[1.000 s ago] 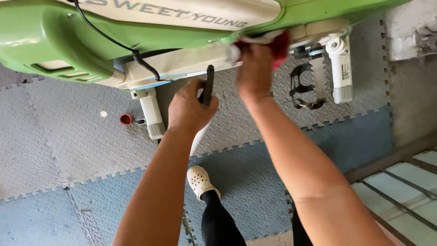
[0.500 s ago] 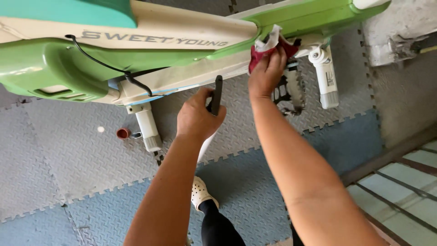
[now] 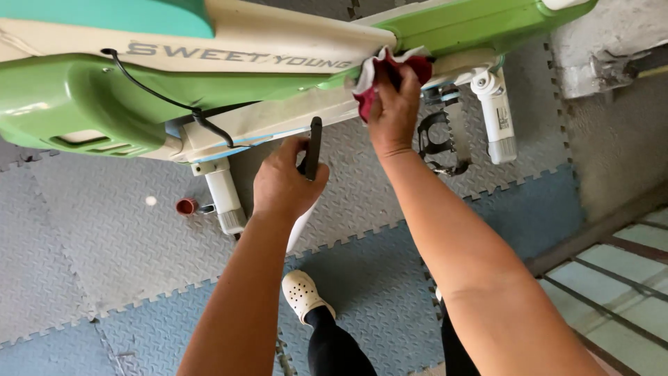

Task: Wiping down stationary bikes and an elliptical machine with a spray bottle and a cloth.

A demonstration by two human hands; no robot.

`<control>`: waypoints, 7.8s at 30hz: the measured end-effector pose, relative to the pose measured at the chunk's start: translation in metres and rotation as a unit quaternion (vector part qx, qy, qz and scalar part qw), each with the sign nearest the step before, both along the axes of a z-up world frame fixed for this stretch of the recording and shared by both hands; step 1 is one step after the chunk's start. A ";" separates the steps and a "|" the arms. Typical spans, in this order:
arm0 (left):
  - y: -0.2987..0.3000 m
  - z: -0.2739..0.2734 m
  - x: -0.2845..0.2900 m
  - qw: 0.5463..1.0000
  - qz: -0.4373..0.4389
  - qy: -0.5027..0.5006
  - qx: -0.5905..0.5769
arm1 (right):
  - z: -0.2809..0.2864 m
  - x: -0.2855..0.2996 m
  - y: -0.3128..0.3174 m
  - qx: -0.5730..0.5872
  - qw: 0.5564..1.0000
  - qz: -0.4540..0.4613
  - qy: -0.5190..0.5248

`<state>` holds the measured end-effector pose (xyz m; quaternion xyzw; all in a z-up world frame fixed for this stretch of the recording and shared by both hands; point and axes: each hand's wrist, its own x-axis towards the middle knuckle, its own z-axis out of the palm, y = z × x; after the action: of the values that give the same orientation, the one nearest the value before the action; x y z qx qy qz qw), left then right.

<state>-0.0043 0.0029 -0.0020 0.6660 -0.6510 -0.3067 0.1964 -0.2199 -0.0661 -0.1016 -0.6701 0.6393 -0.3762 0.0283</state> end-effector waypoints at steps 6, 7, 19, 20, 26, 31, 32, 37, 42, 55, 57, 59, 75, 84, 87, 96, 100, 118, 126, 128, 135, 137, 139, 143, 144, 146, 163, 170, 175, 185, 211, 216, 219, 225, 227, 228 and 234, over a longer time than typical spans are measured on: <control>-0.008 -0.006 -0.027 0.999 -0.012 0.013 0.027 | -0.013 -0.006 0.000 -0.039 0.994 0.098 0.039; -0.009 -0.004 -0.032 0.999 -0.014 0.012 0.027 | -0.007 -0.010 -0.002 -0.039 0.994 0.096 0.038; -0.013 -0.004 -0.038 0.998 0.014 0.024 0.060 | 0.030 0.005 -0.018 -0.012 0.977 0.140 0.162; -0.013 -0.006 -0.040 0.998 0.014 0.014 0.054 | 0.033 -0.005 -0.022 0.023 0.960 0.157 0.232; -0.015 -0.003 -0.066 0.998 0.018 0.013 0.065 | 0.069 -0.077 -0.031 0.067 0.931 0.154 0.324; -0.024 -0.001 -0.081 0.997 0.028 0.033 0.071 | 0.061 -0.088 -0.047 0.100 0.938 0.114 0.313; -0.025 -0.002 -0.080 0.997 0.030 0.034 0.059 | 0.059 -0.081 -0.047 0.079 0.949 0.128 0.277; -0.026 -0.007 -0.070 0.998 0.042 0.032 0.035 | 0.049 -0.045 -0.034 0.045 0.968 0.153 0.193; -0.018 -0.005 -0.053 0.997 0.072 0.008 0.016 | 0.013 0.024 -0.027 0.050 0.973 0.221 0.039; 0.037 0.101 0.076 0.961 0.195 0.126 -0.152 | 0.128 0.231 -0.024 0.045 0.867 0.208 -0.450; 0.044 0.113 0.093 0.961 0.207 0.077 -0.166 | 0.117 0.238 -0.030 0.045 0.918 0.142 -0.368; 0.049 0.130 0.097 0.964 0.198 0.060 -0.168 | 0.052 0.215 -0.043 0.073 0.891 0.126 -0.429; 0.070 0.180 0.153 0.979 0.164 0.075 -0.090 | 0.183 0.258 0.008 0.384 0.580 0.138 -0.705; 0.070 0.178 0.213 0.975 0.097 0.057 -0.190 | 0.211 0.314 0.029 -0.016 0.822 0.333 -0.462; 0.069 0.199 0.232 0.982 0.114 0.111 -0.105 | 0.254 0.337 0.034 -0.024 0.850 0.290 -0.440; 0.073 0.239 0.243 0.982 0.071 0.148 -0.092 | 0.330 0.361 0.043 -0.030 0.938 0.084 -0.334; 0.068 0.247 0.234 0.979 0.089 0.151 -0.100 | 0.318 0.350 0.045 -0.015 0.956 0.012 -0.293; 0.021 0.261 0.180 0.951 0.088 0.282 -0.087 | 0.368 0.250 -0.001 -0.079 0.955 0.101 -0.267; 0.000 0.274 0.163 0.970 0.083 0.170 -0.154 | 0.419 0.245 -0.054 0.293 0.908 0.163 0.251; -0.008 0.271 0.161 0.966 0.068 0.148 -0.201 | 0.408 0.246 -0.079 0.298 0.906 0.175 0.246; -0.009 0.301 0.148 0.966 0.056 0.102 -0.231 | 0.368 0.234 -0.085 0.170 0.921 0.206 0.282; -0.001 0.299 0.141 0.970 0.076 0.105 -0.207 | 0.386 0.226 -0.059 0.185 0.915 0.218 0.284; 0.009 0.288 0.136 0.973 0.094 0.107 -0.183 | 0.385 0.217 -0.042 0.198 0.909 0.229 0.285; 0.030 0.238 0.127 0.938 0.152 0.303 -0.077 | 0.371 0.192 -0.021 0.082 0.905 0.253 0.332; 0.033 0.223 0.128 0.938 0.169 0.294 -0.069 | 0.375 0.187 -0.015 0.068 0.883 0.255 0.387; 0.042 0.235 0.120 0.935 0.177 0.300 -0.067 | 0.386 0.165 -0.001 0.080 0.850 0.279 0.439; 0.069 0.330 0.091 0.955 0.165 0.244 -0.036 | 0.315 0.182 -0.054 0.057 0.963 0.257 -0.053; 0.086 0.301 0.133 0.966 0.202 0.164 -0.001 | 0.301 0.215 -0.042 0.321 0.721 -0.055 -0.612; 0.086 0.316 0.168 0.965 0.188 0.163 -0.083 | 0.291 0.250 0.011 0.223 0.832 -0.114 -0.495; 0.080 0.302 0.253 0.978 0.083 0.168 -0.091 | 0.424 0.314 0.036 0.221 0.623 -0.006 -0.750; 0.028 0.392 0.362 0.970 -0.097 0.219 -0.034 | 0.352 0.339 0.089 0.031 0.841 0.122 -0.526; 0.042 0.392 0.381 0.962 -0.126 0.234 -0.065 | 0.399 0.396 0.183 0.198 0.682 0.034 -0.703; 0.043 0.378 0.398 0.959 -0.139 0.238 -0.061 | 0.382 0.418 0.205 0.227 0.632 0.093 -0.735; 0.021 0.412 0.461 0.946 -0.180 0.270 -0.024 | 0.427 0.491 0.183 0.193 0.659 0.194 -0.700; 0.004 0.427 0.490 0.949 -0.183 0.252 -0.043 | 0.437 0.527 0.165 0.175 0.665 0.222 -0.691; -0.006 0.434 0.508 0.953 -0.181 0.235 -0.060 | 0.441 0.548 0.154 0.163 0.669 0.249 -0.681; -0.077 0.461 0.614 0.948 -0.219 0.209 -0.094 | 0.444 0.682 0.074 0.106 0.675 0.134 -0.718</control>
<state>0.6100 -0.0744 0.4587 0.4067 -0.7508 -0.4122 0.3178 0.4619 0.0074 0.3423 -0.2653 0.3612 -0.6636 0.5990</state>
